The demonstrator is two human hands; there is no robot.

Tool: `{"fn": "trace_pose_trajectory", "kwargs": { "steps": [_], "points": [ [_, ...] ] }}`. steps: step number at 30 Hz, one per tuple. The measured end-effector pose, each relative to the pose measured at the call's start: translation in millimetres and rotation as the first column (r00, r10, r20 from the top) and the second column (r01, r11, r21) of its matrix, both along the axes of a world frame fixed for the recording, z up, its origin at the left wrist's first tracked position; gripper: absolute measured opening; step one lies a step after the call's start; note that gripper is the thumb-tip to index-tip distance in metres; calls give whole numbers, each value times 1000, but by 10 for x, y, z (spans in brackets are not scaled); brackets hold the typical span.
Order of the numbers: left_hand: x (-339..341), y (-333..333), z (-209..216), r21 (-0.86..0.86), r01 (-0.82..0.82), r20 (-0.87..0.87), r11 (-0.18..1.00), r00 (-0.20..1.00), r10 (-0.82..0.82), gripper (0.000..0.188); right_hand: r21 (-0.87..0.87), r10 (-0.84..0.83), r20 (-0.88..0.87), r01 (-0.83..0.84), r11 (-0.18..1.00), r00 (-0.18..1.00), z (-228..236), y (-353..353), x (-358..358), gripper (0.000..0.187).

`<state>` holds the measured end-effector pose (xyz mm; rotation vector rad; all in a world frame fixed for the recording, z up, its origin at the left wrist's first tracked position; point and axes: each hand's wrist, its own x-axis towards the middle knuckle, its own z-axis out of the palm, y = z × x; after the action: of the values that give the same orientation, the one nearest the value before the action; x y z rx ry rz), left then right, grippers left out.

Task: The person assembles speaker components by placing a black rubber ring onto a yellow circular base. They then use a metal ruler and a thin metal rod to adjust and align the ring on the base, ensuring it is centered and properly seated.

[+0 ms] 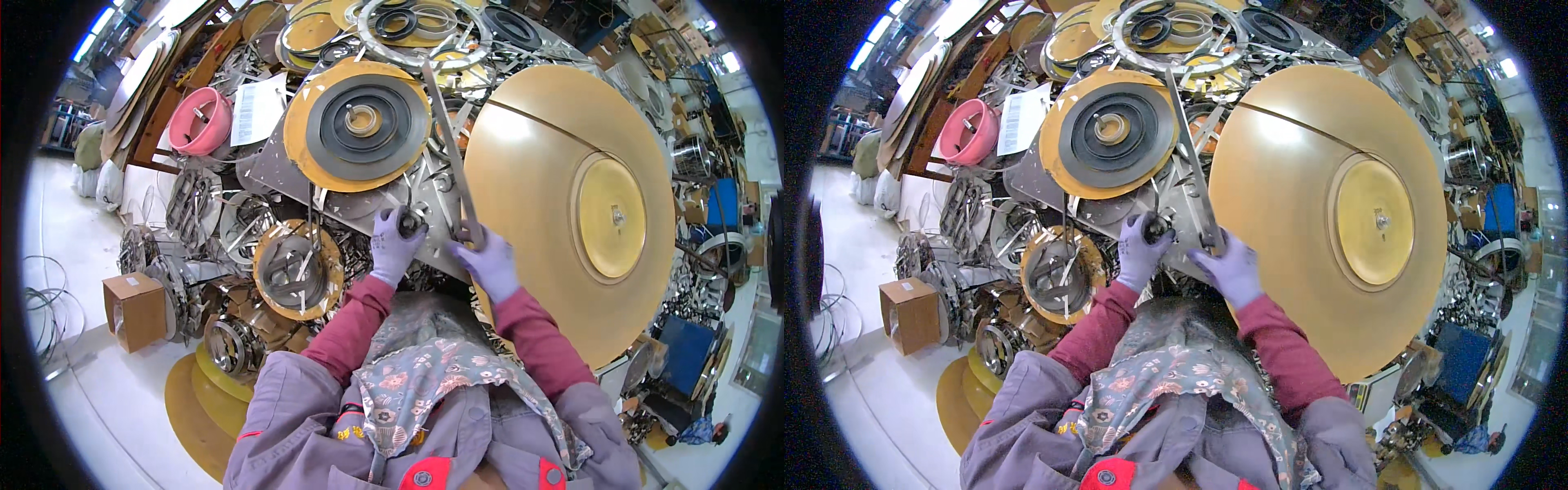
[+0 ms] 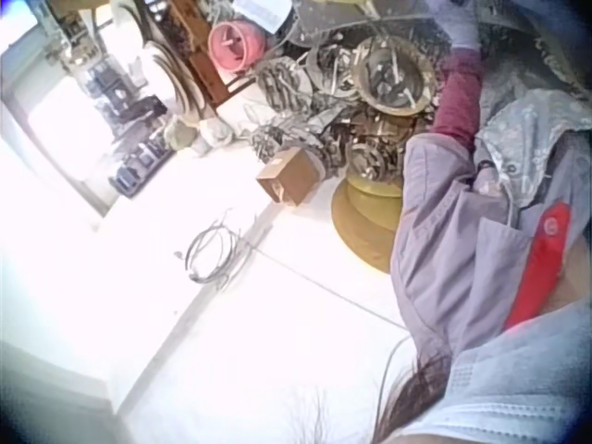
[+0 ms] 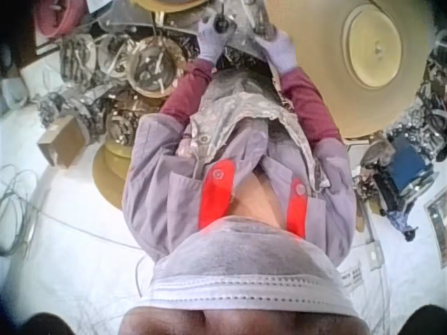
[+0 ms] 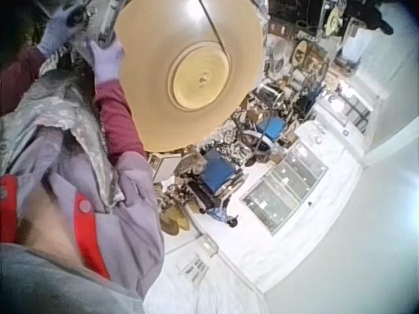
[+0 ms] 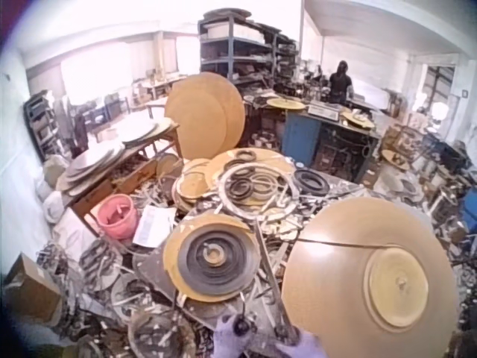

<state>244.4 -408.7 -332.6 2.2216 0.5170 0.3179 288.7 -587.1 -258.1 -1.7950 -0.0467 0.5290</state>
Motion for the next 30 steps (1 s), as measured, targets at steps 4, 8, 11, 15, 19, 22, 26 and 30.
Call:
{"fn": "trace_pose_trajectory", "kwargs": {
  "steps": [4,8,11,15,19,22,26,30],
  "points": [
    [-233,-80,236,-79,82,67,993,995,-77,55,-350,188,57,-157,924,980,-539,373,93,47],
    [-534,-73,340,-64,142,118,988,984,-134,64,-293,307,-55,-310,905,950,-134,436,-39,37],
    [-717,91,720,-224,252,-23,942,965,-263,71,-259,305,-5,-295,919,952,-110,288,-206,31],
    [-800,1074,356,173,-235,-138,956,956,260,64,-126,175,-192,-201,971,966,274,28,-321,28],
    [-550,1544,-219,96,-271,-271,958,919,287,76,37,69,-193,-63,997,979,211,-127,-376,28],
    [-364,1666,-331,104,-299,-388,949,866,315,74,47,-52,-252,66,997,966,267,-205,-314,26],
    [-626,1721,131,202,-453,-317,868,809,496,64,-13,-305,-217,310,951,927,221,-600,-157,21],
    [-1249,1975,-43,-564,-507,-11,652,794,608,33,-99,-422,-145,411,906,895,228,-845,35,20]
  ]
}}
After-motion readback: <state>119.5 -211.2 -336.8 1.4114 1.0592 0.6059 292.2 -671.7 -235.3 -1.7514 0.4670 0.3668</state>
